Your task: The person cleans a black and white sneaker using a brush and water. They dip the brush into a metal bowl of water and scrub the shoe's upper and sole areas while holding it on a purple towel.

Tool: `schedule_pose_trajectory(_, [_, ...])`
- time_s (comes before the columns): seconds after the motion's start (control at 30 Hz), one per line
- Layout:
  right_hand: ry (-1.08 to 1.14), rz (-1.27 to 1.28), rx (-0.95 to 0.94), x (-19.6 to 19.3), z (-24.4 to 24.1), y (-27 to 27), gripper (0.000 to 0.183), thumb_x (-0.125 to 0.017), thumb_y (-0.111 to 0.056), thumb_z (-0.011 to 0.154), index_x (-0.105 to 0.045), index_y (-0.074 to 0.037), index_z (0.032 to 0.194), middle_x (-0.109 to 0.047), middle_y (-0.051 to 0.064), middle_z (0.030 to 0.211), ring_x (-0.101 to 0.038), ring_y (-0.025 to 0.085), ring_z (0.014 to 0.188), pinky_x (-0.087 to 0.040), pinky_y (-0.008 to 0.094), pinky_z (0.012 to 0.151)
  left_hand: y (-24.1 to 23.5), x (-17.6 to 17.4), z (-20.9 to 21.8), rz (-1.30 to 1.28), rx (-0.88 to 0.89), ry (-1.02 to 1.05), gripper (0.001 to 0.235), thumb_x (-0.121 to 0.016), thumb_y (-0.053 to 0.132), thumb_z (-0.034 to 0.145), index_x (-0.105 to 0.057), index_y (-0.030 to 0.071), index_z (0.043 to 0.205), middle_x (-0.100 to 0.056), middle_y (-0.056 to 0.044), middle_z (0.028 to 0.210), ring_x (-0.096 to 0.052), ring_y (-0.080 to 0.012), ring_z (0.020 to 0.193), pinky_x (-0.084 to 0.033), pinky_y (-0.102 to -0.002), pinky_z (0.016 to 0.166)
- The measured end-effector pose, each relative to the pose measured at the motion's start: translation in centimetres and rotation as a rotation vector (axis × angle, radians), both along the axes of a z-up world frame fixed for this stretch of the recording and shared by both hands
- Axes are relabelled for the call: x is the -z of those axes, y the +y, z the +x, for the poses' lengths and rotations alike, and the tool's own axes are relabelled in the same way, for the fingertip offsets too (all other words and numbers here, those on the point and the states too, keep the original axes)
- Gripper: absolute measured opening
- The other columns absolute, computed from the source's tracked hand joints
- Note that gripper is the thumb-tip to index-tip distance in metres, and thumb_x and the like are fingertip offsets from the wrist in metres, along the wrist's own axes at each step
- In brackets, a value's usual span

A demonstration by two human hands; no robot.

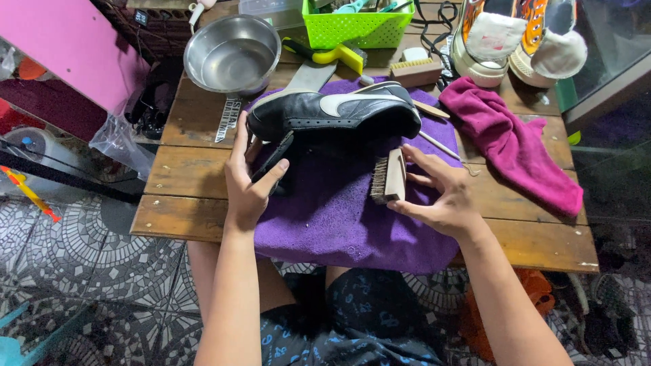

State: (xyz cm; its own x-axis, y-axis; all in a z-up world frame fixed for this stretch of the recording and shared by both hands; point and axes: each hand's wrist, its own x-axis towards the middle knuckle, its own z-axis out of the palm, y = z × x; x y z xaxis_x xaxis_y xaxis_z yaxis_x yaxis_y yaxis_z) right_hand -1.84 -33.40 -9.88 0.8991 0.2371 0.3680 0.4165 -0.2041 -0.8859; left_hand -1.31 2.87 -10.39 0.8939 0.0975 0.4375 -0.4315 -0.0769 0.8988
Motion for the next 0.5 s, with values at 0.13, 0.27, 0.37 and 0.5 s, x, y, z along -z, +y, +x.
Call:
schedule_pose_trajectory(0.13, [-0.043, -0.011, 0.006, -0.8, -0.6, 0.7, 0.11, -0.106, -0.003, 0.062, -0.059, 0.0, 0.162, -0.073, 0.028, 0.143, -0.071, 0.036, 0.132, -0.062, 0.054, 0.104, 0.2, 0.1, -0.2, 0.007, 0.004, -0.022, 0.101, -0.088, 0.007, 0.096, -0.031, 0.004, 0.179, -0.042, -0.03, 0.177, -0.05, -0.0484, 0.158, -0.049, -0.056, 0.126])
schedule_pose_trajectory(0.27, [-0.115, -0.063, 0.011, -0.9, -0.7, 0.8, 0.122, -0.107, -0.005, 0.062, -0.049, -0.002, 0.169, -0.069, 0.028, 0.151, -0.068, 0.042, 0.139, -0.061, 0.055, 0.103, 0.3, -0.6, -0.3, 0.016, -0.012, -0.033, 0.091, -0.085, 0.003, 0.099, -0.036, 0.002, 0.177, -0.052, -0.031, 0.17, -0.056, -0.0454, 0.153, -0.054, -0.054, 0.122])
schedule_pose_trajectory(0.37, [-0.103, -0.068, -0.002, -0.6, -0.9, 0.7, 0.128, -0.106, -0.005, 0.064, -0.04, -0.002, 0.174, -0.068, 0.028, 0.154, -0.066, 0.044, 0.14, -0.061, 0.055, 0.103, 0.2, -1.3, -1.1, 0.063, -0.048, -0.024, 0.085, -0.083, 0.004, 0.101, -0.04, 0.0, 0.174, -0.06, -0.031, 0.163, -0.06, -0.043, 0.149, -0.055, -0.054, 0.122])
schedule_pose_trajectory(0.5, [-0.089, -0.064, 0.005, -0.9, -0.4, 0.9, 0.131, -0.105, -0.008, 0.063, -0.037, -0.002, 0.175, -0.07, 0.027, 0.153, -0.067, 0.043, 0.139, -0.062, 0.056, 0.101, 0.1, -2.4, -0.9, 0.101, -0.123, -0.021, 0.079, -0.082, 0.008, 0.099, -0.048, -0.002, 0.17, -0.069, -0.032, 0.151, -0.067, -0.0441, 0.141, -0.057, -0.054, 0.117])
